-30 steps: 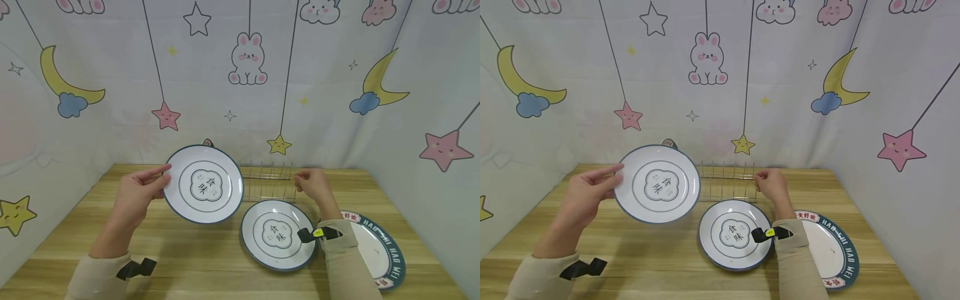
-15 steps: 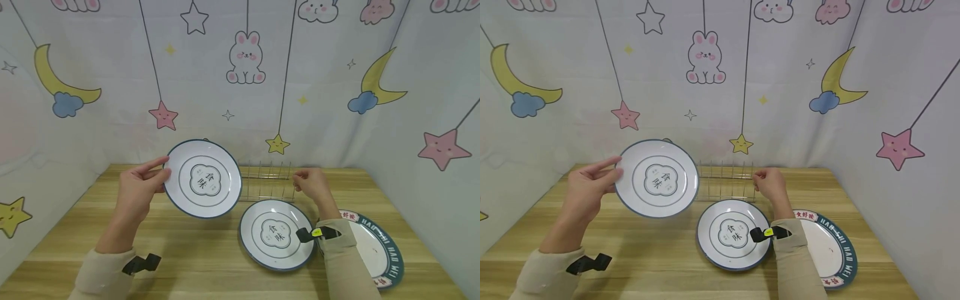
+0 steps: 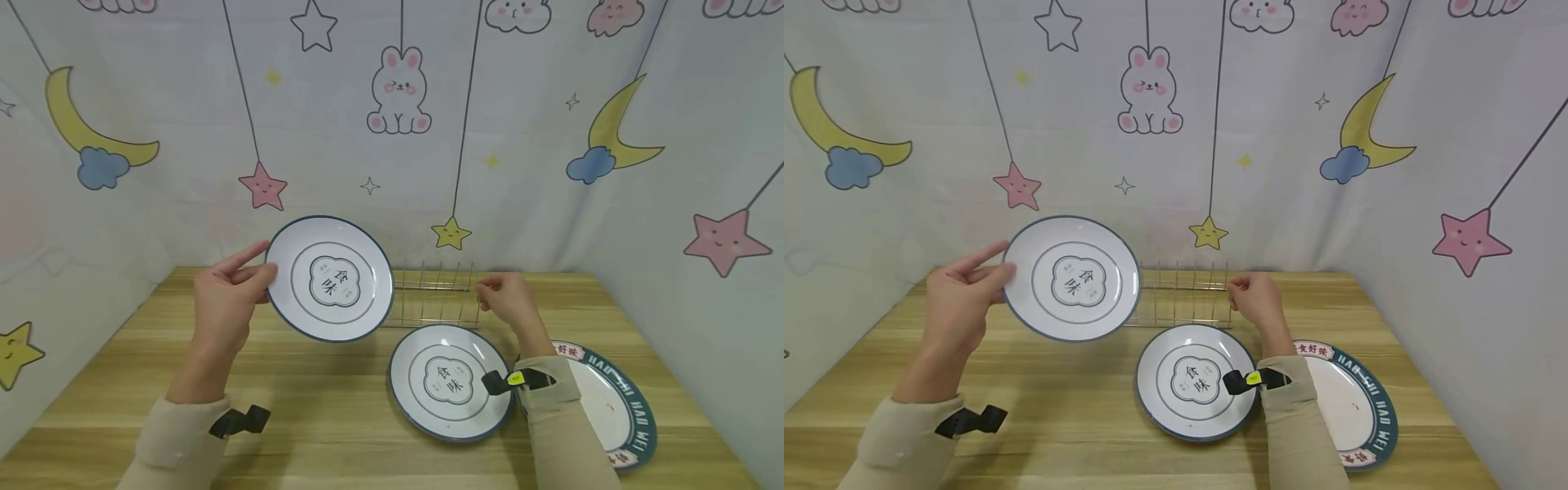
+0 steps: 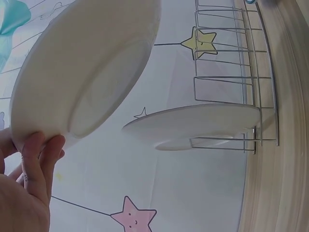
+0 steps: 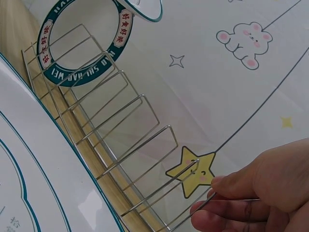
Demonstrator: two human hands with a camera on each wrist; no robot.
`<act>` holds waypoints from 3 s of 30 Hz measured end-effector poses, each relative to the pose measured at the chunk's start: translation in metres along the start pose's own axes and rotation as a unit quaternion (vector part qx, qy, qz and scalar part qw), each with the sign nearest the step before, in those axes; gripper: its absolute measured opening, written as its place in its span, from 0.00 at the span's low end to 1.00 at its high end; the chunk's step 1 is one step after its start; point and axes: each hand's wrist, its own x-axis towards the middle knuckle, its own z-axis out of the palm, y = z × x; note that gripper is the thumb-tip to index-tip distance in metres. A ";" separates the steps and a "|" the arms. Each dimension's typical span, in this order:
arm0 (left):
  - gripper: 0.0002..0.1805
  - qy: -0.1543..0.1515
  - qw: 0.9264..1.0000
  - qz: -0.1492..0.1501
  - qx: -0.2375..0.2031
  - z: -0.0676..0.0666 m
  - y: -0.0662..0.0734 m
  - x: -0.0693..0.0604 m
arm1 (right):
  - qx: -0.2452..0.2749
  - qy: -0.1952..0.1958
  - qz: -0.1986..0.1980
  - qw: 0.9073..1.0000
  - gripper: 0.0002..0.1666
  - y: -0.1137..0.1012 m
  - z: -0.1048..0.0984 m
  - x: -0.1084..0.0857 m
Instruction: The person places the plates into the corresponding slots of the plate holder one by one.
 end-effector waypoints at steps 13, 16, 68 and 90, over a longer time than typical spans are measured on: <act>0.17 0.078 0.996 0.031 -0.020 0.013 -0.007 0.005 | -0.002 0.008 -0.003 1.000 0.15 0.003 0.001 0.002; 0.16 0.093 0.994 0.049 -0.009 0.017 -0.010 0.006 | -0.001 0.007 -0.003 1.000 0.14 0.003 0.001 0.003; 0.03 0.223 0.919 0.318 0.072 0.066 -0.020 0.011 | -0.001 0.000 0.003 1.000 0.16 0.000 0.000 0.000; 0.05 0.123 0.922 0.346 0.126 0.076 -0.032 0.009 | -0.011 -0.003 -0.012 1.000 0.14 0.001 0.000 0.003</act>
